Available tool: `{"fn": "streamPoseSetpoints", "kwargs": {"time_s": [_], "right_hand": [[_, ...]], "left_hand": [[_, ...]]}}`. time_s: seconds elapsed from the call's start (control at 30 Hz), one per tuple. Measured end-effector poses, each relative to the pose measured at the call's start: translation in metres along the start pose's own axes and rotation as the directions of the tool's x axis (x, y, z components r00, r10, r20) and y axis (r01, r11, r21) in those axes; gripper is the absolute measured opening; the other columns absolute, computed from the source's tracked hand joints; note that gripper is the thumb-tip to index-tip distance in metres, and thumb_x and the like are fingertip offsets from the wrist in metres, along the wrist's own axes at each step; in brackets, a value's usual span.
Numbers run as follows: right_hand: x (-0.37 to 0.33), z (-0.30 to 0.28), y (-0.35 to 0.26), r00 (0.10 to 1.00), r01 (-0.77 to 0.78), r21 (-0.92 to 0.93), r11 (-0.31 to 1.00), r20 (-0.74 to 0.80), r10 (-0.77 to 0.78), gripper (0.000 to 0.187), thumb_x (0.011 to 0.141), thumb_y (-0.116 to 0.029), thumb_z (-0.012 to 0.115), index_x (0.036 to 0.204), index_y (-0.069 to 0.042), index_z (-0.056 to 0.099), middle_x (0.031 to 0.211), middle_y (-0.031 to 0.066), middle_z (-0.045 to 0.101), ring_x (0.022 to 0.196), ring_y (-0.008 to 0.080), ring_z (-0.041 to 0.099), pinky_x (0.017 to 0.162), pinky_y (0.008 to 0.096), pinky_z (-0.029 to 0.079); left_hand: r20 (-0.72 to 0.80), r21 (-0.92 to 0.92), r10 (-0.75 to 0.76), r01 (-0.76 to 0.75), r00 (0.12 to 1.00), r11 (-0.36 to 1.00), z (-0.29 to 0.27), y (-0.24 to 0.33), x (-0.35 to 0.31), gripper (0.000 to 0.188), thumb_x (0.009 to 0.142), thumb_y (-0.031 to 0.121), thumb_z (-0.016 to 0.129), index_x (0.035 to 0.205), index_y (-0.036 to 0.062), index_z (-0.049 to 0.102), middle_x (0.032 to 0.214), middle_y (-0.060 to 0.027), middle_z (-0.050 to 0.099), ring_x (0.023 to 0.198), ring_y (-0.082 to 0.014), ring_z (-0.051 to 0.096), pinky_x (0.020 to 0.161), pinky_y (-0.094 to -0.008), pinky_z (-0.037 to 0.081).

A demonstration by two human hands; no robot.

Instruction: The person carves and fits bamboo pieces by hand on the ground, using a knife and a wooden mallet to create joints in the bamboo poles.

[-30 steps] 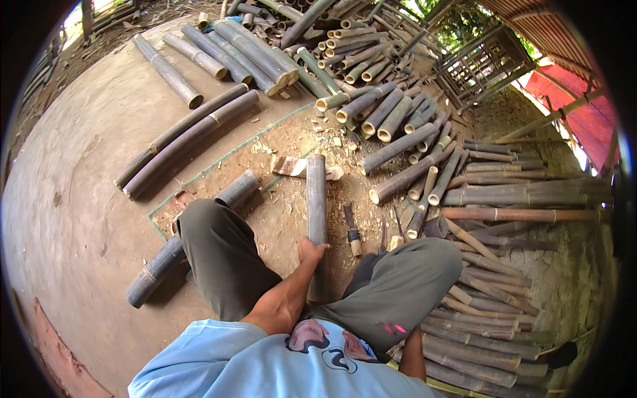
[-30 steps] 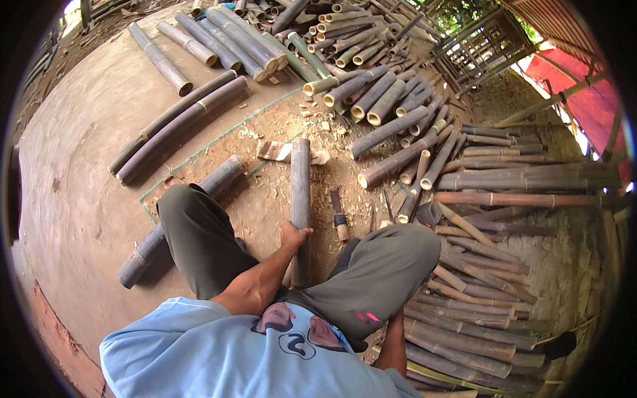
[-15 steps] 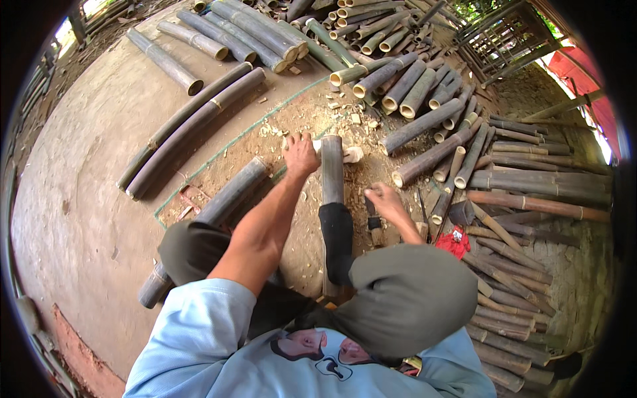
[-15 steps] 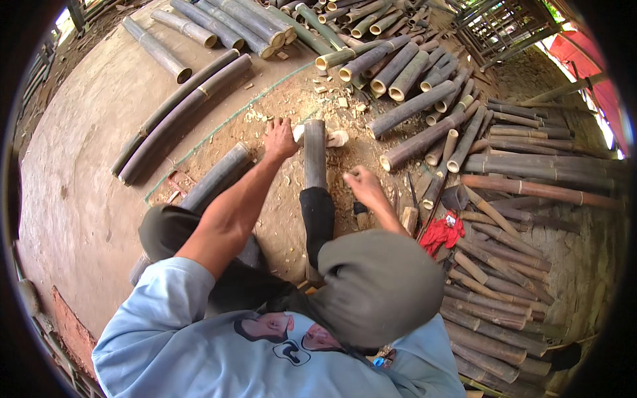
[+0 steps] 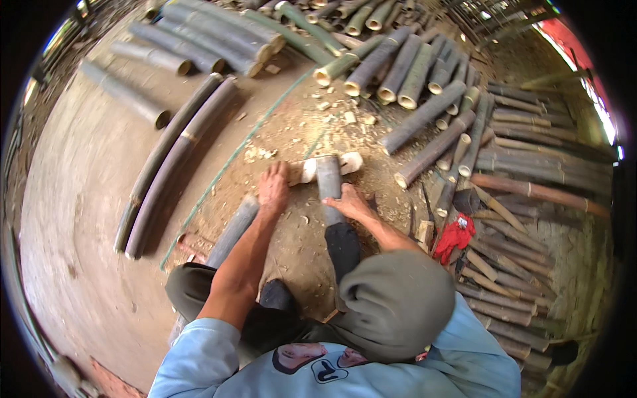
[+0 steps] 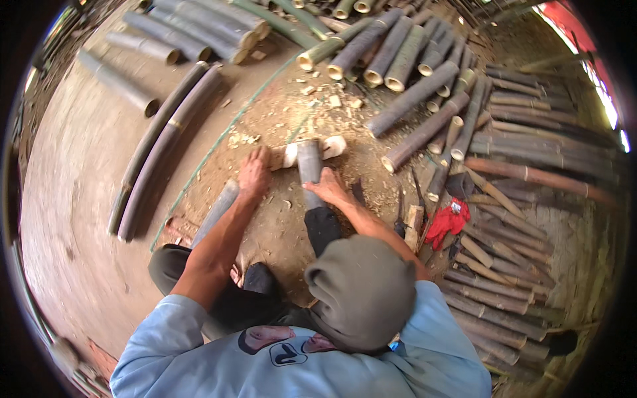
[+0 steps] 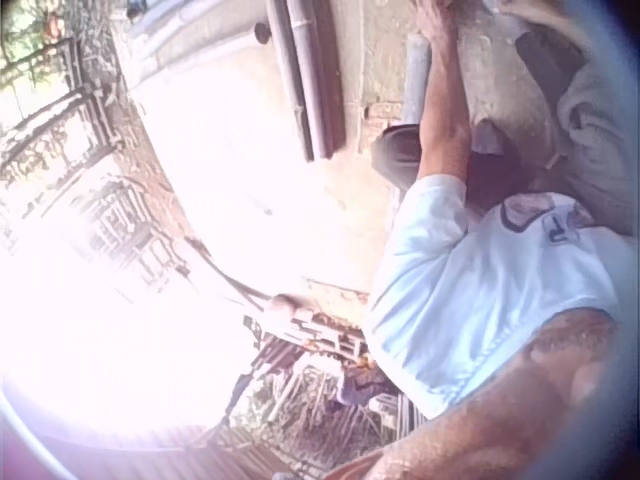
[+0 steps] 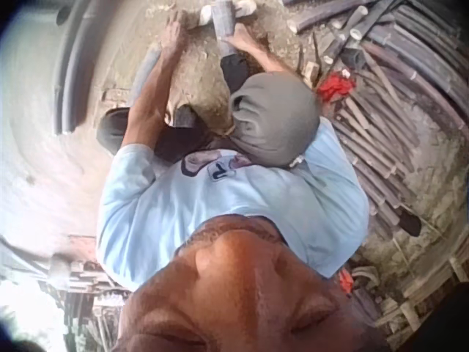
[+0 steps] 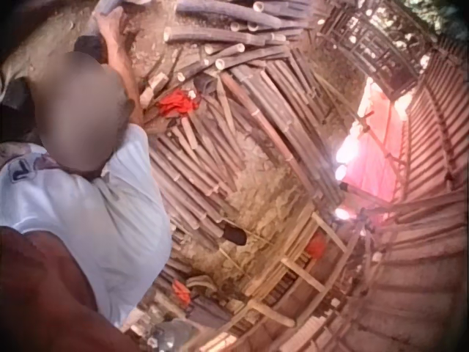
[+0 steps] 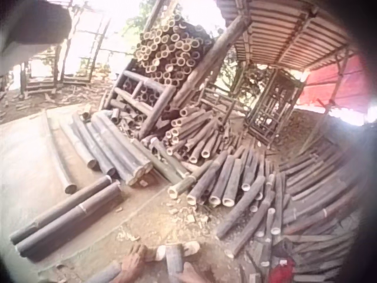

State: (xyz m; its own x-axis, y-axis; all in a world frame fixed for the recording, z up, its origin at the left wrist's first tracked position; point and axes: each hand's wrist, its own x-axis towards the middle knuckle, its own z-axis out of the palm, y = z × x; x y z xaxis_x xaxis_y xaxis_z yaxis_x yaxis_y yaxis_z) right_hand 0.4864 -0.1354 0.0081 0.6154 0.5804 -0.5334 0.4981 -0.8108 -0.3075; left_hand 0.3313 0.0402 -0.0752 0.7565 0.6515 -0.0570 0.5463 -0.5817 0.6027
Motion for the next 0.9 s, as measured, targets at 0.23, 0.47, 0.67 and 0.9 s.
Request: {"fn": "streamPoseSetpoints", "kwargs": {"time_s": [0.23,0.47,0.67,0.9], "right_hand": [[-0.003,0.003,-0.006,1.000,0.018,0.058,0.998,0.022,-0.019,0.071,0.078,-0.052,0.077,0.110,0.008,0.058,0.108,0.0306,0.066,0.102,0.0419,0.067,0.085,0.0499,0.054],[-0.016,0.033,0.011,0.910,0.272,0.095,0.957,-0.349,-0.224,0.061,0.084,-0.055,0.072,0.095,0.004,0.058,0.081,0.0221,0.066,0.075,0.0375,0.068,0.065,0.0476,0.054],[-0.012,-0.021,0.055,0.992,0.112,0.382,0.918,0.017,-0.128,0.034,0.103,-0.030,0.052,0.084,-0.004,0.062,0.072,0.0069,0.061,0.065,0.0180,0.059,0.057,0.0360,0.049],[-0.051,-0.067,0.276,0.883,-0.362,-0.059,0.930,-0.342,0.322,0.032,0.092,-0.033,0.061,0.096,-0.001,0.068,0.093,0.0241,0.069,0.089,0.0449,0.066,0.078,0.0533,0.053]], "left_hand": [[0.068,-0.116,0.057,-0.049,0.996,0.992,-0.019,-0.001,0.005,0.064,0.082,0.001,0.067,0.143,0.0092,0.048,0.150,-0.0181,0.045,0.128,-0.0394,0.054,0.102,-0.0456,0.048],[0.096,-0.023,-0.010,0.012,0.995,1.000,-0.032,0.008,0.008,0.060,0.082,0.000,0.065,0.140,0.0081,0.052,0.143,-0.0172,0.053,0.128,-0.0356,0.054,0.104,-0.0428,0.047],[0.019,-0.088,-0.062,0.064,0.998,0.994,-0.035,-0.020,0.000,0.072,0.073,-0.009,0.072,0.140,0.0079,0.053,0.144,-0.0170,0.053,0.131,-0.0355,0.052,0.105,-0.0419,0.047],[0.127,0.125,-0.018,0.002,0.992,0.992,-0.030,0.016,0.013,0.075,0.074,-0.004,0.074,0.144,0.0078,0.048,0.143,-0.0173,0.054,0.126,-0.0381,0.056,0.102,-0.0426,0.048]]}}
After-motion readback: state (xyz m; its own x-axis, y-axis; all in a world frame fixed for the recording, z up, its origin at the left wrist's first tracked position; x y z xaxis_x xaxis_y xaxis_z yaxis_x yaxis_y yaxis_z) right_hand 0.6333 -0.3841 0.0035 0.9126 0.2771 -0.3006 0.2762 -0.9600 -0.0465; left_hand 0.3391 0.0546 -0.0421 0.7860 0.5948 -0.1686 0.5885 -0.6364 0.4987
